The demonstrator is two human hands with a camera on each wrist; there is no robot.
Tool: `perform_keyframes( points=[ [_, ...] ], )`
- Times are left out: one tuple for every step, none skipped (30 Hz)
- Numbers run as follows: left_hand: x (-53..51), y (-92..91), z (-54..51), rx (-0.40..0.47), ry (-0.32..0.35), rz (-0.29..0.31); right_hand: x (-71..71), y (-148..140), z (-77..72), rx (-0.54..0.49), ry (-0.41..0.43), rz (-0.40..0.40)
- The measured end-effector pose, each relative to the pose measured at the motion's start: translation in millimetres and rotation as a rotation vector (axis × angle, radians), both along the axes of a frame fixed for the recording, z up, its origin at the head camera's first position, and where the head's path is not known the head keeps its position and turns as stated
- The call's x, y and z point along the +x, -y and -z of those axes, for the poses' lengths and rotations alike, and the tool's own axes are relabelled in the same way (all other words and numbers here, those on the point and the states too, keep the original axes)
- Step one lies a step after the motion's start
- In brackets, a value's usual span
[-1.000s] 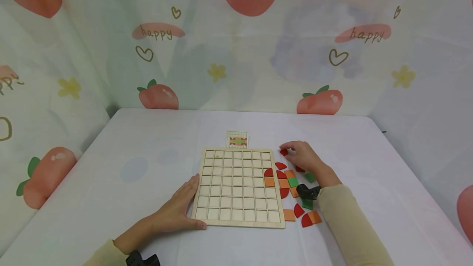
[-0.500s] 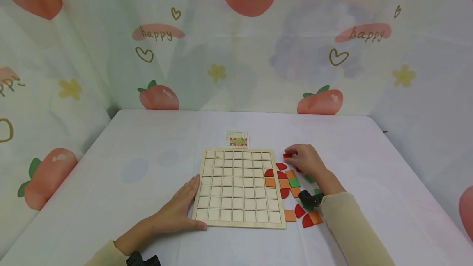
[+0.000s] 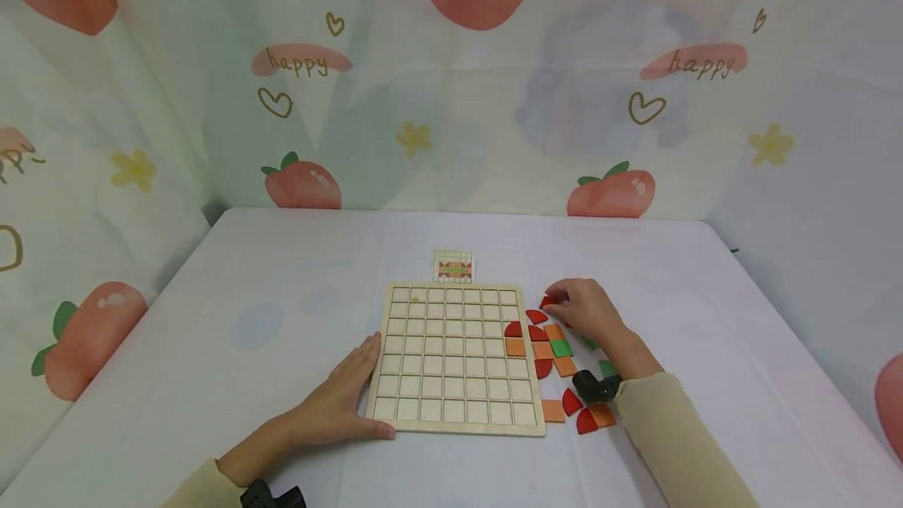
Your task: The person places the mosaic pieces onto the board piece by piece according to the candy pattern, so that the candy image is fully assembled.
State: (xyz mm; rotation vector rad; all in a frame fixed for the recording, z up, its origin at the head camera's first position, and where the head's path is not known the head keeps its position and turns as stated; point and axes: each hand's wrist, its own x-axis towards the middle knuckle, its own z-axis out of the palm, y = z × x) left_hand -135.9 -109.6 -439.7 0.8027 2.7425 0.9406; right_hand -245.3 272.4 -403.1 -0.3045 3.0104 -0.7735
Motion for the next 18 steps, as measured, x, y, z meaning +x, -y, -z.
perform_keyframes(
  points=[
    [-0.2, -0.1, 0.0, 0.001, 0.0, 0.0, 0.2, 0.2, -0.2, 0.004, 0.0, 0.002],
    [-0.3, -0.1, 0.2, 0.003, 0.0, -0.001, 0.4, 0.4, -0.4, 0.006, 0.001, 0.005],
    [-0.4, -0.1, 0.3, 0.004, 0.0, -0.002, 0.6, 0.5, -0.5, 0.008, 0.003, 0.008],
    [-0.4, -0.1, 0.5, 0.004, 0.001, -0.002, 1.2, 0.8, -0.9, 0.01, 0.004, 0.009],
    [-0.3, 0.0, 0.6, 0.003, 0.002, -0.002, 1.6, 1.2, -1.2, 0.011, 0.003, 0.011],
    [-0.3, 0.0, 0.9, 0.002, 0.0, -0.002, 2.3, 1.7, -1.7, 0.012, 0.004, 0.013],
    [-0.3, 0.0, 1.0, 0.001, -0.001, -0.003, 2.9, 2.2, -2.2, 0.016, 0.002, 0.015],
    [-0.2, 0.1, 1.0, -0.002, -0.003, -0.003, 3.6, 2.7, -2.6, 0.02, -0.002, 0.015],
    [-0.2, 0.0, 1.1, -0.004, -0.004, -0.003, 4.3, 3.3, -3.3, 0.025, -0.004, 0.015],
    [-0.1, 0.0, 1.3, -0.005, -0.005, -0.004, 5.1, 3.9, -4.0, 0.029, -0.006, 0.016],
    [-0.2, 0.0, 1.3, -0.005, -0.006, -0.005, 5.6, 4.4, -4.6, 0.034, -0.007, 0.017],
    [-0.2, -0.1, 1.3, -0.005, -0.007, -0.004, 6.1, 4.8, -5.1, 0.04, -0.007, 0.016],
    [-0.2, -0.2, 1.3, -0.005, -0.006, -0.004, 6.3, 4.8, -5.3, 0.043, -0.006, 0.016],
    [-0.3, -0.3, 1.1, -0.005, -0.006, -0.004, 6.4, 4.8, -5.5, 0.043, -0.004, 0.012],
    [-0.3, -0.4, 1.0, -0.005, -0.005, -0.004, 6.4, 4.9, -5.7, 0.041, 0.001, 0.008],
    [-0.4, -0.4, 0.8, -0.005, -0.004, -0.005, 6.1, 4.7, -5.5, 0.039, 0.004, 0.001],
    [-0.5, -0.5, 0.7, -0.007, -0.004, -0.005, 5.7, 4.4, -5.2, 0.032, 0.009, -0.009],
    [-0.5, -0.6, 0.7, -0.008, -0.004, -0.004, 5.3, 4.1, -4.7, 0.027, 0.012, -0.021]
  ],
)
